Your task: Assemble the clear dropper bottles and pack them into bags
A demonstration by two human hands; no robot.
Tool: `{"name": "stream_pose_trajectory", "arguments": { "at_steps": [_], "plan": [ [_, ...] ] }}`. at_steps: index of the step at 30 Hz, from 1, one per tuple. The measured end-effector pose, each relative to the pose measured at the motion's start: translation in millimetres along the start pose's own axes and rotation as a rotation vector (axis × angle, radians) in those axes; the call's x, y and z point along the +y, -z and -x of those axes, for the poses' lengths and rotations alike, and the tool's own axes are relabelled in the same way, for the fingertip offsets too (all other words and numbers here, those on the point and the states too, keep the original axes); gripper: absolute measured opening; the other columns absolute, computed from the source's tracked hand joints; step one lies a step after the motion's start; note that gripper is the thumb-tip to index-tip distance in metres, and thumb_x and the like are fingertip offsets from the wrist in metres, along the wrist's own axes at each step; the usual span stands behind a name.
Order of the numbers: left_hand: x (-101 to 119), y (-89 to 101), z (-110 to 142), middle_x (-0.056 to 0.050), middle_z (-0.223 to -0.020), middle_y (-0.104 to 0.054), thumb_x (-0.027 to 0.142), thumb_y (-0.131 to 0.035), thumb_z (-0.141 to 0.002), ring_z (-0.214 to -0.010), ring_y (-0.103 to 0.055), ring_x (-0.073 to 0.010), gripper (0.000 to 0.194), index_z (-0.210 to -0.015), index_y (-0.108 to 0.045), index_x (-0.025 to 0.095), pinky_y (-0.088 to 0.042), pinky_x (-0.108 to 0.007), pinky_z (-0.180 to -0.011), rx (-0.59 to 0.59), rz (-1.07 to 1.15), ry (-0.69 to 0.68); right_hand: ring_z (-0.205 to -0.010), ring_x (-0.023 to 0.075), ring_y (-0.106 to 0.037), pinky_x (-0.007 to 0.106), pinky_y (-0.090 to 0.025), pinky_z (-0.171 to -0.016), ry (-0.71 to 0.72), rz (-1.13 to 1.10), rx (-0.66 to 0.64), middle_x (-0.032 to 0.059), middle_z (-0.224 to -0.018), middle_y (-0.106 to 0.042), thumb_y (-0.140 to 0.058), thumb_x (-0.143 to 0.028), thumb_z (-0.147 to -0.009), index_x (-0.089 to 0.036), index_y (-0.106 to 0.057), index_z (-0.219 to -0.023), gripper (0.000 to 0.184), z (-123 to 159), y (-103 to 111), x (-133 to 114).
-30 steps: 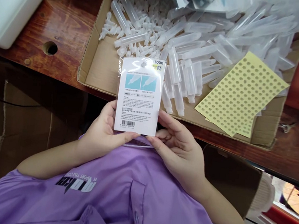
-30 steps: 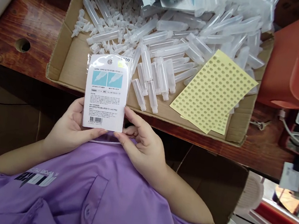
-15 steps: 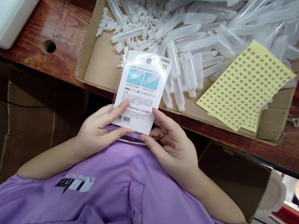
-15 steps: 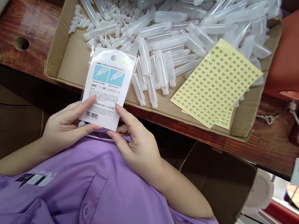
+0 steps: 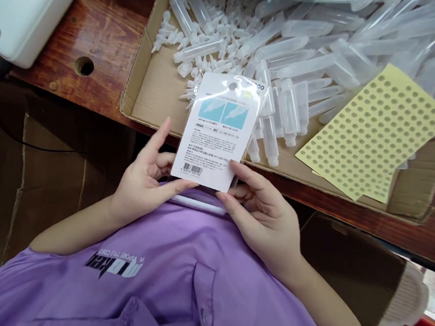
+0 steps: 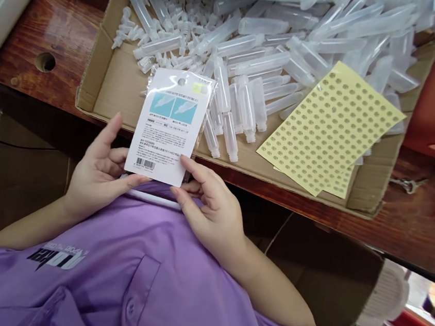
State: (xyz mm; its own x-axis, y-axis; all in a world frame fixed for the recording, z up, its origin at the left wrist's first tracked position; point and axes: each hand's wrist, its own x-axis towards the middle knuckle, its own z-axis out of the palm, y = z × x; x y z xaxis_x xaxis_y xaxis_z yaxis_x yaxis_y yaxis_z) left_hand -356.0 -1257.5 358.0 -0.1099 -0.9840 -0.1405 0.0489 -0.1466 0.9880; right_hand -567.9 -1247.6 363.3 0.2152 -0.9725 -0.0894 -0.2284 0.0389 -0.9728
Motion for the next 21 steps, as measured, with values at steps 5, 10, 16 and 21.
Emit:
{"name": "stream_pose_trajectory", "arguments": {
  "at_steps": [5,10,16,21],
  "plan": [
    [13.8,1.3,3.9,-0.001,-0.094,-0.078,0.011,-0.074,-0.080,-0.081,-0.075,-0.0128,0.061,-0.133,-0.044,0.021,-0.060,-0.021,-0.078,0.087,0.220,0.182,-0.080,0.0081,-0.066,0.024,-0.062,-0.078,0.091,0.180,0.060,0.0023,-0.123,-0.064,-0.068,-0.012,-0.085,-0.039,-0.052,-0.138,0.061,-0.7,5.8,-0.8],
    [15.8,0.2,2.6,-0.005,-0.104,-0.077,0.014,-0.079,-0.076,-0.089,-0.075,-0.0159,0.043,-0.113,-0.057,0.017,-0.060,-0.024,-0.083,-0.021,0.374,0.365,-0.079,0.0094,-0.064,0.027,-0.061,-0.075,0.153,0.244,0.033,0.0030,-0.124,-0.062,-0.066,-0.011,-0.085,-0.039,-0.050,-0.140,0.064,-0.4,8.4,-0.5],
    [12.9,-2.4,-6.8,-0.006,-0.103,-0.078,0.024,-0.076,-0.082,-0.092,-0.074,-0.0176,0.026,-0.106,-0.072,0.016,-0.058,-0.025,-0.087,-0.203,0.458,0.520,-0.073,0.0114,-0.061,0.027,-0.057,-0.070,0.262,0.502,-0.032,0.0016,-0.094,-0.061,-0.067,-0.018,-0.086,-0.031,-0.051,-0.139,0.058,-3.2,19.2,-8.5],
    [8.2,-0.2,-8.1,-0.005,-0.109,-0.076,0.026,-0.072,-0.086,-0.103,-0.072,-0.0162,0.026,-0.110,-0.072,0.017,-0.054,-0.023,-0.095,-0.250,0.324,0.462,-0.113,0.0276,-0.057,0.042,-0.051,-0.096,0.639,1.031,0.109,0.0163,-0.119,-0.058,-0.076,-0.039,-0.079,-0.018,-0.058,-0.126,0.054,-17.7,21.2,-17.3]
  ]
}}
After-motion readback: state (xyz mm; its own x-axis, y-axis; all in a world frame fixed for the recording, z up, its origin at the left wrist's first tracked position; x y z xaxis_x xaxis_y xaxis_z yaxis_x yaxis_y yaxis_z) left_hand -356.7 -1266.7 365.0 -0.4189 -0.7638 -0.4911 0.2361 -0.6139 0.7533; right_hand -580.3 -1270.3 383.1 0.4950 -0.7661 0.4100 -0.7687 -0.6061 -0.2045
